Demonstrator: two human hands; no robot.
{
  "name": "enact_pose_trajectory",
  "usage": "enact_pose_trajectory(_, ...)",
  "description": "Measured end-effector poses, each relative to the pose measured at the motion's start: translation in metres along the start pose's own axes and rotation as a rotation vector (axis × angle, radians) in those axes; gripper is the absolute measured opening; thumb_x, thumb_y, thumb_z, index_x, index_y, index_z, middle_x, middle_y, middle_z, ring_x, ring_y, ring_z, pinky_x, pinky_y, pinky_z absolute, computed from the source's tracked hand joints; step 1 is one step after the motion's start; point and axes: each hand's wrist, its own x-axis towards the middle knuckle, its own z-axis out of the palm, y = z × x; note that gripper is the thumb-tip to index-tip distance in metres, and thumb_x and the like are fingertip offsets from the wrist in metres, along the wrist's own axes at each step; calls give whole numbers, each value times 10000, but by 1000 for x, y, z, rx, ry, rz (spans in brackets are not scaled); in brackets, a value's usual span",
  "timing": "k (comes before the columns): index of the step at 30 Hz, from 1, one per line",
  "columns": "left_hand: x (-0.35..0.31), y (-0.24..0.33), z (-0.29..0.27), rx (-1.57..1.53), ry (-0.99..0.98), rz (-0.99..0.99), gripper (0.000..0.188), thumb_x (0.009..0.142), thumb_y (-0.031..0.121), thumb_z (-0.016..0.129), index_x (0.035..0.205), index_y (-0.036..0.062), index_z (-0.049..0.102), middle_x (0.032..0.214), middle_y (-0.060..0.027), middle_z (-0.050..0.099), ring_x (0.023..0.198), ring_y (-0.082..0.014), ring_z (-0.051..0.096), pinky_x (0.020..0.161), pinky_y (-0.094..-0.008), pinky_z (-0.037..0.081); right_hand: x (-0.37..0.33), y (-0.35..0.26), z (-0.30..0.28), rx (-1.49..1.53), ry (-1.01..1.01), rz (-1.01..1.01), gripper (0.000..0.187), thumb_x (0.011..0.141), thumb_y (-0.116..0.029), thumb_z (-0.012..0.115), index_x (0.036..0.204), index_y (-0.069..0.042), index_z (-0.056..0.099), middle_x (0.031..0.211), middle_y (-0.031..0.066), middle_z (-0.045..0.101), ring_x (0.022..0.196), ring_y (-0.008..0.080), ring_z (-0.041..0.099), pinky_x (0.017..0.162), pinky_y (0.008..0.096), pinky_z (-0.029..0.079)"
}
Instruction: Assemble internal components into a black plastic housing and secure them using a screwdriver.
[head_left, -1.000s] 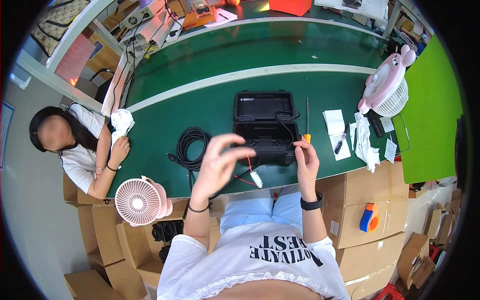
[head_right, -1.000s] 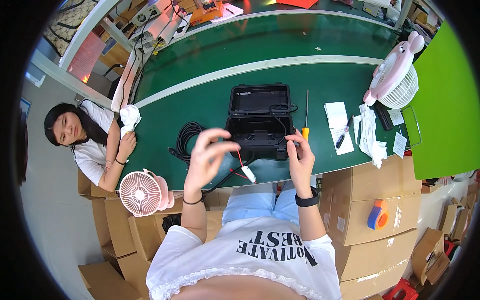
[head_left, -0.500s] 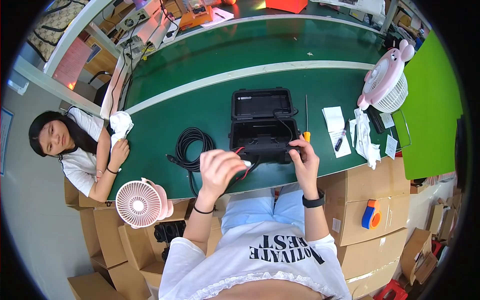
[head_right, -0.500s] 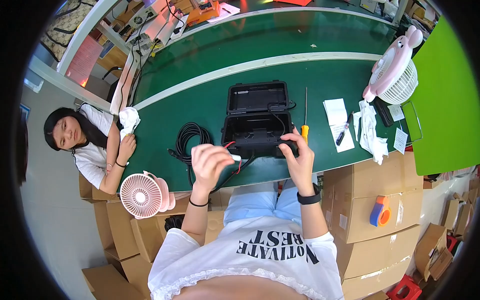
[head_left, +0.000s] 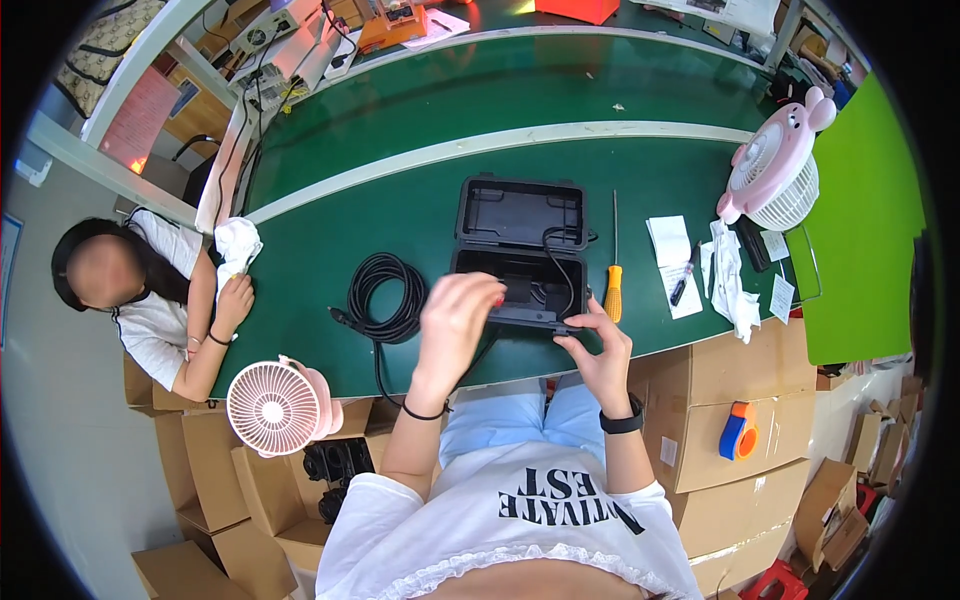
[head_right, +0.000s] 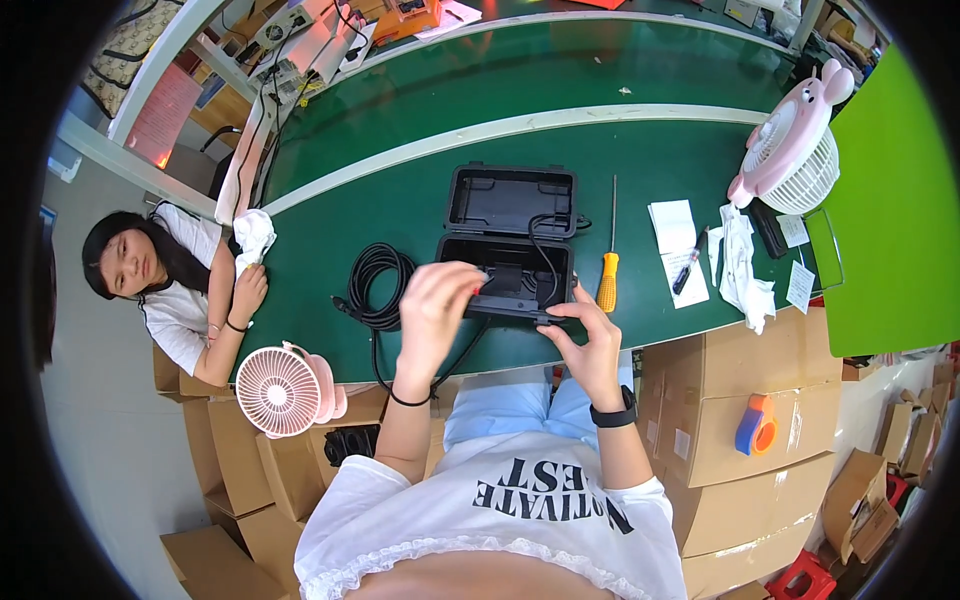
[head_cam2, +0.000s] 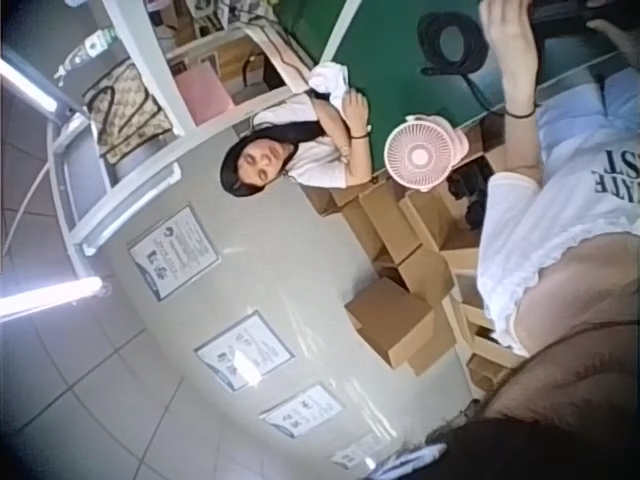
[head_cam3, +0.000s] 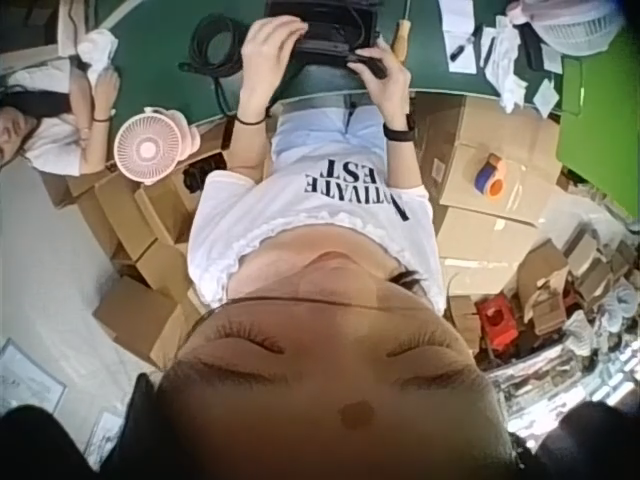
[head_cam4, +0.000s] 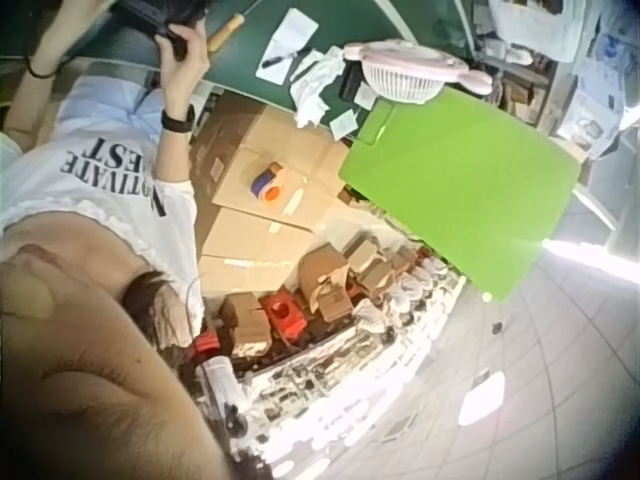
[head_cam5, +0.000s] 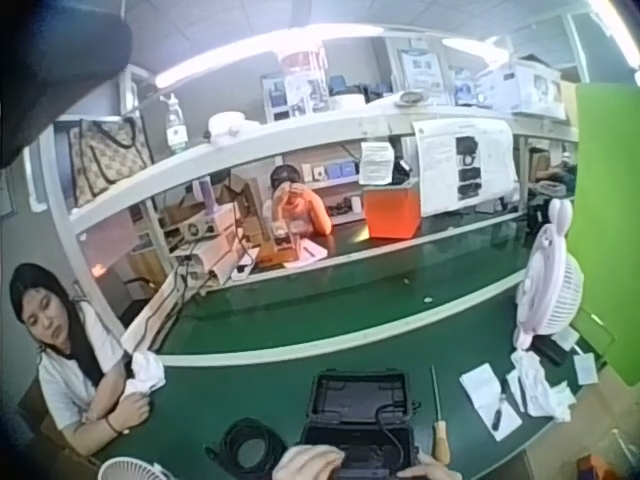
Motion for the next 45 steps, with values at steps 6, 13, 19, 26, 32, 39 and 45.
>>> enact_pose_trajectory(6, -14, 32, 10, 247, -336, 55, 536, 876, 225, 722, 1367, 57, 586, 1270, -63, 668, 1206, -249, 558, 1003, -420, 397, -23, 39, 2, 95, 43, -6, 291, 702, 82, 836, 913, -22, 666, 872, 82, 719, 986, 229, 705, 1206, 467, 312)
enact_pose_trajectory(13, -85, 7, 21, 77, 148, 407, 323, 721, 41, 781, 1028, 110, 707, 886, -6, 676, 791, -199, 625, 689, -343, 496, -23, 41, 3, 125, 58, -19, 285, 700, 57, 845, 910, -40, 679, 861, 94, 735, 1068, 313, 706, 1158, 471, 379)
enact_pose_trajectory(19, -105, -9, 14, 161, 214, -71, 638, 822, 69, 771, 1368, -108, 490, 1255, -247, 580, 1112, -383, 606, 919, -444, 522, -20, 36, 3, 144, 60, -48, 284, 698, 70, 837, 896, -41, 666, 832, 91, 731, 950, 278, 725, 1167, 490, 368)
enact_pose_trajectory(26, -52, -3, 0, 248, -92, 155, 651, 832, 283, 783, 1376, 1, 562, 1346, -121, 602, 1290, -306, 559, 1115, -540, 374, -19, 36, 0, 125, 49, -36, 276, 705, 56, 838, 899, -40, 666, 834, 96, 730, 974, 291, 723, 1164, 491, 372)
enact_pose_trajectory(32, -28, -1, -3, 248, -210, 76, 643, 709, 394, 849, 1217, 56, 649, 1231, -70, 630, 1253, -291, 550, 1141, -577, 309, -11, 22, -10, 40, -8, -52, 283, 710, 1, 855, 937, -45, 692, 1008, 148, 741, 1122, 343, 681, 1124, 465, 420)
enact_pose_trajectory(39, -29, -26, -12, 190, -223, 116, 402, 703, 289, 869, 900, 2, 669, 985, -123, 623, 1274, -373, 533, 1086, -543, 436, 28, 24, -28, 137, -202, -155, 331, 968, -388, 652, 1010, -70, 733, 1590, 207, 366, 1372, 375, 481, 1093, 479, 402)
enact_pose_trajectory(45, -29, -31, -16, 109, -278, 217, 336, 710, 196, 854, 825, 12, 598, 901, -115, 607, 1122, -311, 624, 1098, -484, 464, 85, 15, -18, 168, -39, 29, 362, 974, -229, 658, 1294, -65, 614, 1513, 167, 466, 1287, 285, 568, 1021, 393, 505)
